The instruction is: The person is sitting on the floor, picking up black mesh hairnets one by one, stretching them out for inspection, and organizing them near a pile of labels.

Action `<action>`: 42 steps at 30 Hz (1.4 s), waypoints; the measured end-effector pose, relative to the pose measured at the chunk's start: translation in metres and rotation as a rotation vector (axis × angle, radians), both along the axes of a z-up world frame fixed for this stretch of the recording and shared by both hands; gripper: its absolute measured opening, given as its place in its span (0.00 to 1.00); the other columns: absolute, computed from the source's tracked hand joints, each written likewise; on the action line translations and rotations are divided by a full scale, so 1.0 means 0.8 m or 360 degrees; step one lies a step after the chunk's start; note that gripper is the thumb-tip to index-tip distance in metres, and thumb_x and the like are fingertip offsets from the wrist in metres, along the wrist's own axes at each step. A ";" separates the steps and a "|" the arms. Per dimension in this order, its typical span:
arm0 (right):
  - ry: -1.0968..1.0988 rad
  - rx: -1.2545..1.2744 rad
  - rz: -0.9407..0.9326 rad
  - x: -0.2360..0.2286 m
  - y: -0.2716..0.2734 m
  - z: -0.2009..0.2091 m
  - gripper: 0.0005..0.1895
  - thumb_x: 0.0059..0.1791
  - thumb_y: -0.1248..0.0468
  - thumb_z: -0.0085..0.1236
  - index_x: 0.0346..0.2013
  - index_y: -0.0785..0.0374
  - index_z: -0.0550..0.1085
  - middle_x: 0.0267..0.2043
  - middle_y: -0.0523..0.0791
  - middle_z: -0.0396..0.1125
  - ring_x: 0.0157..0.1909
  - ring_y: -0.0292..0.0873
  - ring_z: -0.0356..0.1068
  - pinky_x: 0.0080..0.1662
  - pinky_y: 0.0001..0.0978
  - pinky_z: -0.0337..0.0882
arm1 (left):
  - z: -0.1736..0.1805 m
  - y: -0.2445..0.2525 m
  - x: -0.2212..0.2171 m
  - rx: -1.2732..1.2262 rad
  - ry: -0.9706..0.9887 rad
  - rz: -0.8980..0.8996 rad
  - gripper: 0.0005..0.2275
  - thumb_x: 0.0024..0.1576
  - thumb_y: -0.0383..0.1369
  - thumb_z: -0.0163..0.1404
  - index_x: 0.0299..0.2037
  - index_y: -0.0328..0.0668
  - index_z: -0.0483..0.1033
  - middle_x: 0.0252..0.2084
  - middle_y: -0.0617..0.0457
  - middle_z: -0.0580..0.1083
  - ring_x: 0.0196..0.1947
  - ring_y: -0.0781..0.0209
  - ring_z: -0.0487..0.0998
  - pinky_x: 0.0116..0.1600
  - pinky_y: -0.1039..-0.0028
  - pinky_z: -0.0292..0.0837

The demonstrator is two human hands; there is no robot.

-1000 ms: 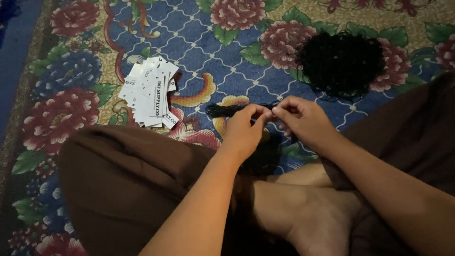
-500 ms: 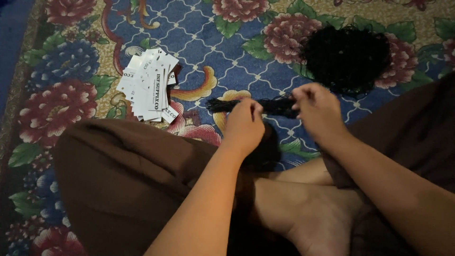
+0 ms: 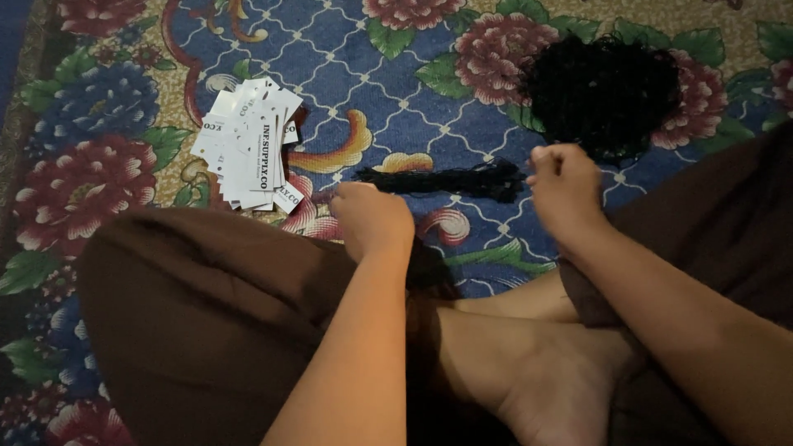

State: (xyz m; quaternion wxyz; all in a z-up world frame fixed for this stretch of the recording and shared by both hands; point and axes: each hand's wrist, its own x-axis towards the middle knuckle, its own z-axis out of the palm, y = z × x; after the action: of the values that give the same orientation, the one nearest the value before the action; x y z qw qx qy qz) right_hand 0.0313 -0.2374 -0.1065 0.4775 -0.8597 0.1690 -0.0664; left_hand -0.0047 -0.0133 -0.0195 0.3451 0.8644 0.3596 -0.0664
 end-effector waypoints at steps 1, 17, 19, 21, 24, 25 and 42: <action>0.0001 -0.0001 -0.0002 0.000 -0.001 -0.001 0.12 0.57 0.59 0.52 0.40 0.64 0.79 0.27 0.51 0.74 0.30 0.46 0.76 0.28 0.37 0.78 | -0.014 0.007 0.003 -0.0001 0.0001 -0.0002 0.19 0.65 0.29 0.39 0.64 0.23 0.57 0.56 0.37 0.67 0.59 0.37 0.72 0.56 0.49 0.75; 0.0274 -0.0681 0.0255 -0.017 0.019 0.026 0.13 0.54 0.50 0.56 0.38 0.51 0.83 0.36 0.47 0.75 0.46 0.56 0.75 0.47 0.49 0.76 | -0.066 0.038 0.025 0.0065 -0.0145 0.0422 0.04 0.62 0.39 0.54 0.43 0.59 0.81 0.41 0.65 0.79 0.52 0.59 0.80 0.50 0.60 0.79; 0.0283 -0.0668 0.0251 -0.018 0.023 0.030 0.13 0.53 0.50 0.56 0.38 0.51 0.83 0.36 0.47 0.74 0.46 0.56 0.75 0.47 0.49 0.76 | -0.061 0.036 0.027 0.0065 -0.0080 0.0417 0.04 0.62 0.40 0.54 0.43 0.60 0.81 0.41 0.66 0.78 0.52 0.60 0.80 0.51 0.60 0.79; 0.0251 -0.0693 0.0232 -0.019 0.026 0.030 0.09 0.51 0.54 0.57 0.38 0.50 0.83 0.35 0.45 0.73 0.45 0.54 0.75 0.46 0.46 0.76 | -0.058 0.035 0.028 0.0045 -0.0062 0.0459 0.05 0.62 0.39 0.53 0.44 0.60 0.81 0.42 0.66 0.78 0.51 0.58 0.81 0.51 0.59 0.79; 0.0246 -0.0684 0.0218 -0.017 0.024 0.027 0.09 0.48 0.51 0.60 0.36 0.49 0.81 0.38 0.45 0.72 0.48 0.54 0.74 0.48 0.45 0.75 | -0.069 0.039 0.033 0.0056 -0.0042 0.0537 0.06 0.60 0.41 0.54 0.46 0.62 0.77 0.44 0.69 0.78 0.54 0.63 0.79 0.53 0.61 0.77; 0.0247 -0.0688 0.0217 -0.015 0.019 0.023 0.09 0.48 0.51 0.60 0.36 0.49 0.81 0.38 0.45 0.72 0.48 0.54 0.74 0.48 0.45 0.75 | -0.064 0.038 0.033 0.0052 -0.0041 0.0536 0.06 0.60 0.41 0.54 0.46 0.62 0.77 0.44 0.69 0.78 0.54 0.63 0.79 0.53 0.61 0.77; 0.0322 0.0277 -0.0733 0.012 -0.020 0.041 0.10 0.51 0.61 0.58 0.47 0.51 0.80 0.40 0.37 0.74 0.35 0.29 0.71 0.36 0.21 0.75 | -0.047 0.048 0.032 -0.0263 -0.0414 0.0700 0.13 0.59 0.39 0.48 0.47 0.40 0.68 0.43 0.47 0.74 0.40 0.54 0.78 0.52 0.65 0.73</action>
State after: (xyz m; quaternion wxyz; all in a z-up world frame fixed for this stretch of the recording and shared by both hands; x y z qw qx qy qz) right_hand 0.0406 -0.2532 -0.0738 0.5026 -0.7565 0.4122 -0.0723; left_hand 0.0213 0.0247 -0.0568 0.4638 0.7357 0.4847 0.0927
